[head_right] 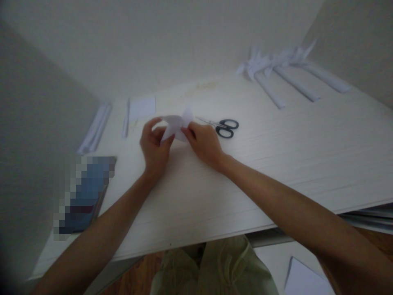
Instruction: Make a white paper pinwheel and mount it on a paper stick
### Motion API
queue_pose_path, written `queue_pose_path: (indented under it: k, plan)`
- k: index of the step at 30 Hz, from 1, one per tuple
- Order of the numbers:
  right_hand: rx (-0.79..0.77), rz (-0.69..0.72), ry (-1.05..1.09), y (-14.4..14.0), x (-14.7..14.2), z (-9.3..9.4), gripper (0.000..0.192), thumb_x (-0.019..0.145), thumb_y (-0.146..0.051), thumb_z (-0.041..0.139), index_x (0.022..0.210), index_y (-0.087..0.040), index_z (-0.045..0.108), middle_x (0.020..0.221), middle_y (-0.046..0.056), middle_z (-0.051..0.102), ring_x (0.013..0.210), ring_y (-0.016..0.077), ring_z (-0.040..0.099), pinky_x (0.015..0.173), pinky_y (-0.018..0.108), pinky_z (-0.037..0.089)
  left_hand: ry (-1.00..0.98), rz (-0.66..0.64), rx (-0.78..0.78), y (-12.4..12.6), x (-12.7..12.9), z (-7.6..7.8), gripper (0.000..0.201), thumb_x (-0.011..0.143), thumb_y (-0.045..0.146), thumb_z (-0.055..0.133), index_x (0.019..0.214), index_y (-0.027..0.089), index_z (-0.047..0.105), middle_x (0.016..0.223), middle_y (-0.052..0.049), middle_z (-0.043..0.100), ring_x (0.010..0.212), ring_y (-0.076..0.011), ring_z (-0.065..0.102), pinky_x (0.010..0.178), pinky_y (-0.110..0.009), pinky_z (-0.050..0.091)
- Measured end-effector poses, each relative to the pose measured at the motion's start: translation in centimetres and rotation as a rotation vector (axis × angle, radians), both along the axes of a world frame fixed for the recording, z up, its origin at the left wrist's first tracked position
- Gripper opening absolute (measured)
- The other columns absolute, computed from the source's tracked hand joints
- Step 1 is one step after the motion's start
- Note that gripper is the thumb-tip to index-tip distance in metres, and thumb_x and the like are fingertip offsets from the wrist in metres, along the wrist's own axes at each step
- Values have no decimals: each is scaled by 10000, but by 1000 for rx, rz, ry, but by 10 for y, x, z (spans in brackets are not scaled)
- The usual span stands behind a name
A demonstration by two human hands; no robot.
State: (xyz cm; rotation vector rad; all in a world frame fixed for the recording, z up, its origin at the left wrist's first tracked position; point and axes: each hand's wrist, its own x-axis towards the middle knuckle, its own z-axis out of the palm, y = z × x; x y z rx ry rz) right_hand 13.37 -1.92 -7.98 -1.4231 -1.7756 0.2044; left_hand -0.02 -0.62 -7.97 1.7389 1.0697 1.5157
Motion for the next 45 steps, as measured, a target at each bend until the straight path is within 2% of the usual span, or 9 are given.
queue_pose_path:
  k: [5,9,18,23,29,32,37,45]
  plan:
    - [20,-3,15,0,0,0,300,821,-294,475,569,-148,548,484,-15,507,451,87,407,494,242,256,15,53,11,-2,1,1,300,694,199,600,964,215,471,707,12,626,656,-119,617,575,-212,465]
    - [47,17,60,-2,0,-1,299,816,-305,484,570,-150,550,491,-15,527,460,87,439,505,236,293,28,85,-5,-3,1,0,293,693,231,609,951,218,473,696,19,625,639,-118,619,555,-208,459]
    - [124,44,132,-5,0,-3,131,758,-276,552,676,-177,526,540,-33,538,482,89,451,518,228,343,24,78,-35,-4,2,-1,289,672,220,625,919,220,475,658,35,615,596,-108,612,536,-203,468]
    - [93,139,103,-6,1,-4,181,778,-243,509,610,-176,497,554,-19,554,513,97,496,531,228,356,25,95,-47,-2,1,-2,297,662,237,635,910,215,474,654,35,614,588,-104,609,534,-200,469]
    - [63,227,171,-6,1,-5,68,789,-164,475,739,-161,521,631,3,620,570,107,569,575,229,404,-29,117,-85,-1,1,0,314,631,210,653,885,201,469,643,31,616,578,-105,609,528,-198,467]
    - [20,223,196,-5,0,-4,62,811,-184,461,775,-160,505,633,2,621,562,103,569,574,228,409,-33,119,-102,-1,1,0,317,626,201,652,884,200,468,648,27,621,582,-106,612,529,-198,471]
    - [-23,134,70,-4,0,-2,166,817,-268,485,691,-161,498,574,-2,581,514,105,516,538,234,358,-25,97,-112,-1,0,0,318,622,190,646,883,194,464,646,29,623,583,-109,620,532,-200,480]
    - [99,100,-53,-3,2,-5,168,809,-248,493,674,-159,537,634,9,588,526,97,473,548,231,333,-55,85,-147,2,0,-2,333,591,155,661,866,189,475,638,28,631,568,-109,618,521,-197,478]
